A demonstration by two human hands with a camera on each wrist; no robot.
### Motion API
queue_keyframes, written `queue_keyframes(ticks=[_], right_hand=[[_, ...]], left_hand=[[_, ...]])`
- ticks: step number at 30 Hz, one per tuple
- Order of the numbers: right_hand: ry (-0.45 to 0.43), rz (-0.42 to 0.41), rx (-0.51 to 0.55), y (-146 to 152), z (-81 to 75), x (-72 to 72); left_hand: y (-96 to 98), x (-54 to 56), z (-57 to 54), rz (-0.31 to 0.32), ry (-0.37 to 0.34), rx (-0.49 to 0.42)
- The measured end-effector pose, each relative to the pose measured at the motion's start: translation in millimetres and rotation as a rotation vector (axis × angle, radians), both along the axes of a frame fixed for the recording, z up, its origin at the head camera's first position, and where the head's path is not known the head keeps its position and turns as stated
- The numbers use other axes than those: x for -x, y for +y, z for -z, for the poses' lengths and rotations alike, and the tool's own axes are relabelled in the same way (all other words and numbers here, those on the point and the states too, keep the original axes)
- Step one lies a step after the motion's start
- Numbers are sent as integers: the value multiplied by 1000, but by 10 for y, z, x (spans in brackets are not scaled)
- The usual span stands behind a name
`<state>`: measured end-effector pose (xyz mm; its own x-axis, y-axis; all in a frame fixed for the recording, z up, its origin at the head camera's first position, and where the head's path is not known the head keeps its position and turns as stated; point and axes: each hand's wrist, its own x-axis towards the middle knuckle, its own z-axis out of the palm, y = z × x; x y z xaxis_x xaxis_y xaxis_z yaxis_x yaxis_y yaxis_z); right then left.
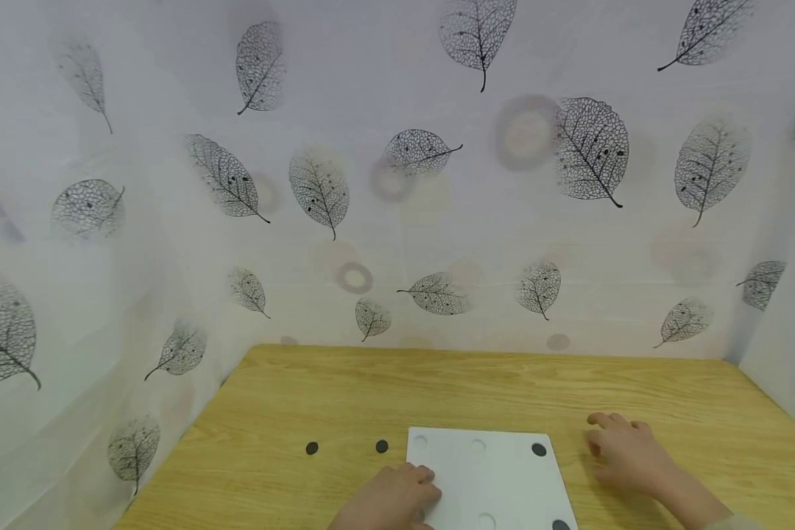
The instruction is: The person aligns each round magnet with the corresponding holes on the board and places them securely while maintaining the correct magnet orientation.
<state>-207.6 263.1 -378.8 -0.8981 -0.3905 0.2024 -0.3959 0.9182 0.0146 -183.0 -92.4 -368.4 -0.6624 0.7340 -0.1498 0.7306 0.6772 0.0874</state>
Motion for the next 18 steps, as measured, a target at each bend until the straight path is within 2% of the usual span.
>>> queue_keyframes(ticks=[9, 18], right_hand=[[-19, 15, -15, 96, 0, -20], [-30, 32, -21, 200, 8, -19]], left_hand=[[-9, -4, -5, 7, 2, -3], [13, -12, -29, -27, -29, 18]])
